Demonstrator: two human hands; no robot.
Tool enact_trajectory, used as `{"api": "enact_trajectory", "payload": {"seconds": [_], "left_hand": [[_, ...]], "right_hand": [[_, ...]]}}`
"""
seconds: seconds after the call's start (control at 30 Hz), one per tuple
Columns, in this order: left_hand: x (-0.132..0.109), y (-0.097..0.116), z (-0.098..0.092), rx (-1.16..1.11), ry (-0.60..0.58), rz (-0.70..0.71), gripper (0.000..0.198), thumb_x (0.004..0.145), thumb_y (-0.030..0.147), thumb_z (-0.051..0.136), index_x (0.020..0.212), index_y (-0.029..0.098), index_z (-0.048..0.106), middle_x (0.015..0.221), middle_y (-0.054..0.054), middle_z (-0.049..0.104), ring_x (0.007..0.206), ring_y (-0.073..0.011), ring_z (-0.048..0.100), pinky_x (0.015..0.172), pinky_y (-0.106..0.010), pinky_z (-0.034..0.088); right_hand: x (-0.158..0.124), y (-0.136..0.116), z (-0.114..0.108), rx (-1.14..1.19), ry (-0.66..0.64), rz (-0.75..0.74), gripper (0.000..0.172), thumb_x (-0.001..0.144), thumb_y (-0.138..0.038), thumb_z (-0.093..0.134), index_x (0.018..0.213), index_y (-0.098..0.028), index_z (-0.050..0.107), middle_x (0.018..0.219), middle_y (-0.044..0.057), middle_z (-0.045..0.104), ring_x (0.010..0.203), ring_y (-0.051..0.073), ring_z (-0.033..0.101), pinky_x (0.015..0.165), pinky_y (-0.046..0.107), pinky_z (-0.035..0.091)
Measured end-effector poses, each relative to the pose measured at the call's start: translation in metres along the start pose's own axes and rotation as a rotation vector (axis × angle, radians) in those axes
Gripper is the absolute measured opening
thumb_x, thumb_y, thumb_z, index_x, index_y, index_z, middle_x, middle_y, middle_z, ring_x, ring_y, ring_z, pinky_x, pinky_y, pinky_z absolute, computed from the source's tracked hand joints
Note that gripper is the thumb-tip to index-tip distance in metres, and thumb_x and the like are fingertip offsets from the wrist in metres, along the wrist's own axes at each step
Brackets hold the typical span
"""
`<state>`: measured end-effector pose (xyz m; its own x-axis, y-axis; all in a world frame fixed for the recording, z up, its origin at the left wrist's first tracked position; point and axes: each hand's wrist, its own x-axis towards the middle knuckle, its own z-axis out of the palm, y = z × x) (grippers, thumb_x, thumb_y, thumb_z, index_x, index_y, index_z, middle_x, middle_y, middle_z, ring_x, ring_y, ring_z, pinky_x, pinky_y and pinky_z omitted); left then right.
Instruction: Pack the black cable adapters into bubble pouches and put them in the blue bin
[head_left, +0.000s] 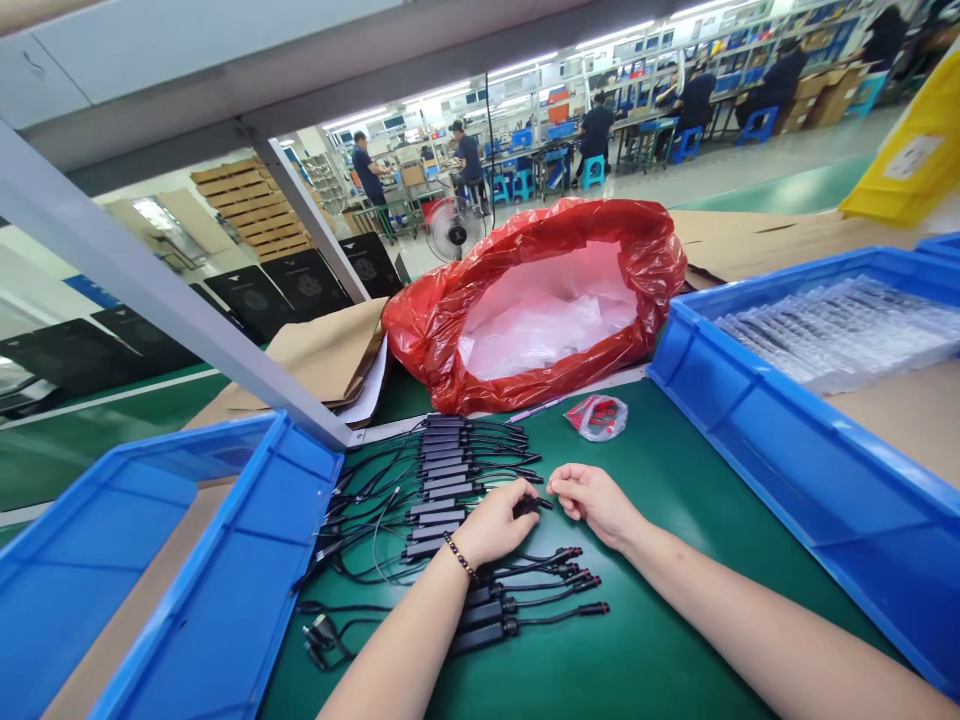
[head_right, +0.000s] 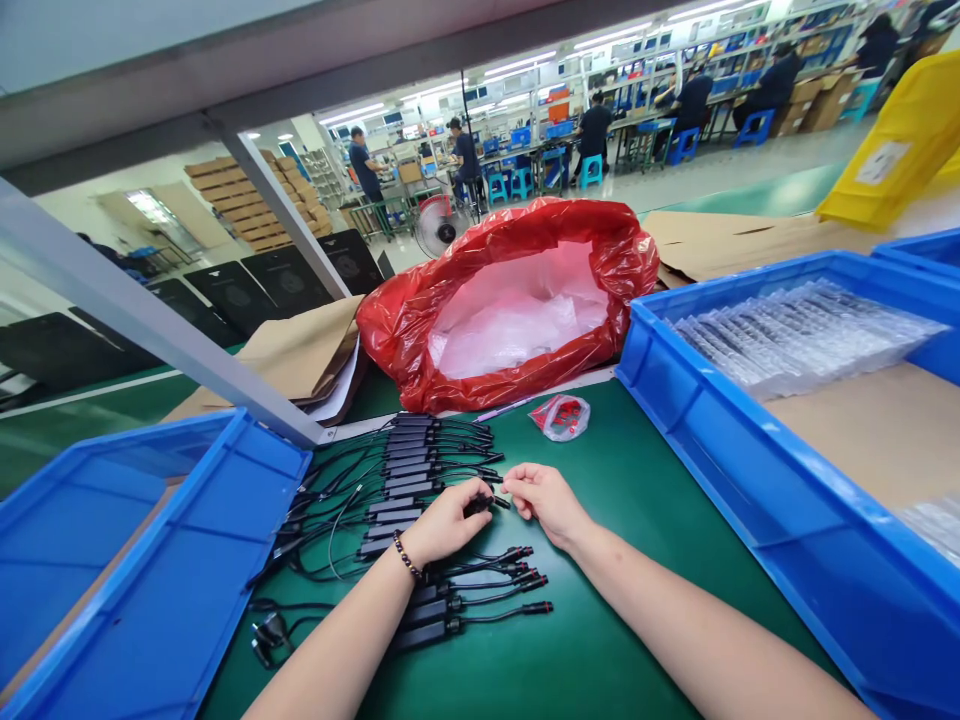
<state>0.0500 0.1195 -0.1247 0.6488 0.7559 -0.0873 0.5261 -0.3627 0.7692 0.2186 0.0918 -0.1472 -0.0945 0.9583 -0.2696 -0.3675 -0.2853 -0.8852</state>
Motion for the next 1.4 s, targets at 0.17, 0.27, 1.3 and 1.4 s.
{"api": "enact_trajectory", "payload": {"seconds": [0.17, 0.27, 1.3, 1.4], "left_hand": [[-0.0001, 0.0058, -0.0047, -0.082, -0.054, 0.021, 0.021, 0.080, 0.024, 0.043, 0.091, 0.019, 0.060, 0.072, 0.000, 0.060, 0.070, -0.0137, 0.053, 0.071, -0.025, 0.040], [-0.0009, 0.0070, -0.0062, -0.145, -0.058, -0.021, 0.022, 0.081, 0.023, 0.039, 0.097, 0.019, 0.055, 0.066, 0.001, 0.058, 0.064, -0.0124, 0.052, 0.067, -0.024, 0.040], [0.0033, 0.0030, -0.0032, -0.309, 0.014, -0.109, 0.017, 0.074, 0.033, 0.051, 0.067, 0.018, 0.045, 0.053, 0.006, 0.043, 0.050, -0.0086, 0.037, 0.052, -0.021, 0.031], [0.0047, 0.0008, -0.0017, -0.333, 0.045, -0.125, 0.018, 0.074, 0.034, 0.051, 0.068, 0.018, 0.044, 0.053, 0.007, 0.042, 0.049, -0.0084, 0.036, 0.050, -0.021, 0.030]], "right_hand": [[-0.0008, -0.0015, 0.0001, -0.010, -0.042, 0.038, 0.023, 0.055, -0.029, 0.071, 0.065, -0.014, 0.058, 0.048, -0.004, 0.053, 0.035, 0.003, 0.034, 0.036, 0.017, 0.023], [-0.0006, -0.0023, 0.0015, -0.024, -0.041, 0.045, 0.021, 0.056, -0.030, 0.070, 0.064, -0.014, 0.057, 0.053, -0.002, 0.057, 0.035, 0.003, 0.034, 0.035, 0.017, 0.022], [-0.0006, -0.0006, 0.0051, -0.221, -0.049, -0.081, 0.021, 0.065, -0.033, 0.062, 0.064, -0.016, 0.050, 0.049, -0.007, 0.041, 0.038, 0.003, 0.025, 0.036, 0.017, 0.015], [-0.0050, -0.0017, 0.0077, -0.232, -0.047, -0.089, 0.020, 0.063, -0.032, 0.064, 0.066, -0.015, 0.053, 0.054, -0.004, 0.048, 0.038, 0.003, 0.027, 0.036, 0.018, 0.016]]}}
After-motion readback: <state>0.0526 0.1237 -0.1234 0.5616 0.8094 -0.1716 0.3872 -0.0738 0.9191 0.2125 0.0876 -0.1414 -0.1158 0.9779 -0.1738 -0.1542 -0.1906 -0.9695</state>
